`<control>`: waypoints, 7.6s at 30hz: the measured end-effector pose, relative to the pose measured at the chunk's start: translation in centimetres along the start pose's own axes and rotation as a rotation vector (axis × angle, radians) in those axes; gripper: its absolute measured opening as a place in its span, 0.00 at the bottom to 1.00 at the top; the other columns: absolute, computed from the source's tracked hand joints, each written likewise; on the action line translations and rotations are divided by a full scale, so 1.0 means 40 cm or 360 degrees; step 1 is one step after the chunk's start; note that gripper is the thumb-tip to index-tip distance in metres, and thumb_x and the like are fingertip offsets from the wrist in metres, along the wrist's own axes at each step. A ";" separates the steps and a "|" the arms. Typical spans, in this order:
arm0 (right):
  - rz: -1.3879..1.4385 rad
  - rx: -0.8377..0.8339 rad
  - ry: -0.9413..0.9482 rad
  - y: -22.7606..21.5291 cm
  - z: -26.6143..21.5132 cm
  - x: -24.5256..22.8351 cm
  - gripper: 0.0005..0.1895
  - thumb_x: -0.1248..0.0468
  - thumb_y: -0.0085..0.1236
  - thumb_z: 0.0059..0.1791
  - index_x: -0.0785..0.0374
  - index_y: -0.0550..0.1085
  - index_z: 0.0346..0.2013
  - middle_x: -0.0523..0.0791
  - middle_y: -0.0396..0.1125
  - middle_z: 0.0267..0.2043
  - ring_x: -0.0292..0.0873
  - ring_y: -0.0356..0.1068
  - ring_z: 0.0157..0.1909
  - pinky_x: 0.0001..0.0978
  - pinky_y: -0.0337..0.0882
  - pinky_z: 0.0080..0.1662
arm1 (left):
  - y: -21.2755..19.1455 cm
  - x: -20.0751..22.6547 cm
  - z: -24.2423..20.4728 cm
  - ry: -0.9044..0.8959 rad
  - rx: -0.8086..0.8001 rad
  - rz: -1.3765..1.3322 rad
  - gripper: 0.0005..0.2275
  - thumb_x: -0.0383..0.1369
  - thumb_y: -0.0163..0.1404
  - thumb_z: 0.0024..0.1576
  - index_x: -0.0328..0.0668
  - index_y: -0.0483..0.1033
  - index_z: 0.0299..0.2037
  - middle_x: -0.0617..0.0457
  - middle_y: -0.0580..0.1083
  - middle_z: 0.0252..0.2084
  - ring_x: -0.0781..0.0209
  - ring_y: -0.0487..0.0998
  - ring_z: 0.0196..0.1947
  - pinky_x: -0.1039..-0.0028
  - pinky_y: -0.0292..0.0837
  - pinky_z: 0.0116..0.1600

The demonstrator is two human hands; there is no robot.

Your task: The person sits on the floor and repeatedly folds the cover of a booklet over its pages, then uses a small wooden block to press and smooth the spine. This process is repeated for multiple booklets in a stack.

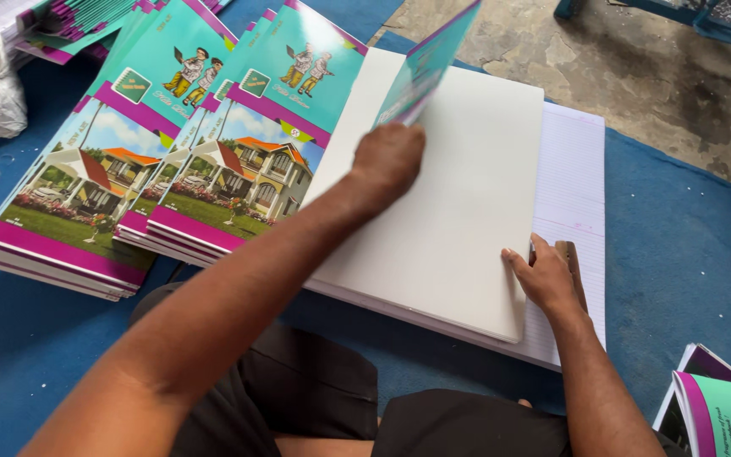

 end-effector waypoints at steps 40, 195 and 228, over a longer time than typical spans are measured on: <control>-0.0215 0.0057 0.0120 0.059 0.034 0.031 0.52 0.32 0.46 0.50 0.76 0.62 0.69 0.66 0.65 0.51 0.64 0.73 0.53 0.58 0.79 0.45 | -0.098 -0.788 -0.189 -0.0932 -0.0090 -0.0033 0.21 0.30 0.51 0.55 0.47 0.73 0.61 0.40 0.66 0.62 0.41 0.68 0.61 0.53 0.67 0.62; -0.0715 0.0194 -0.0646 0.236 0.259 -0.376 0.50 0.21 0.28 0.47 0.44 0.52 0.76 0.63 0.31 0.79 0.68 0.21 0.79 0.73 0.24 0.69 | 0.358 -0.136 -0.090 -0.0261 -0.1201 0.0189 0.44 0.54 0.60 0.54 0.32 0.53 0.73 0.37 0.42 0.78 0.44 0.42 0.77 0.42 0.37 0.76; -0.0367 0.0055 0.0199 -0.110 0.224 0.150 0.28 0.55 0.63 0.45 0.60 0.76 0.59 0.56 0.75 0.53 0.57 0.74 0.55 0.50 0.74 0.55 | 0.310 -0.062 -0.103 -0.0194 -0.1431 0.0273 0.55 0.36 0.71 0.43 0.74 0.40 0.77 0.25 0.41 0.77 0.28 0.39 0.77 0.34 0.38 0.74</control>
Point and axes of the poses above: each hand's wrist, its own z-axis towards the middle knuckle, its own y-axis out of the palm, x = y × z, the point moved 10 cm from there along z, towards the middle knuckle
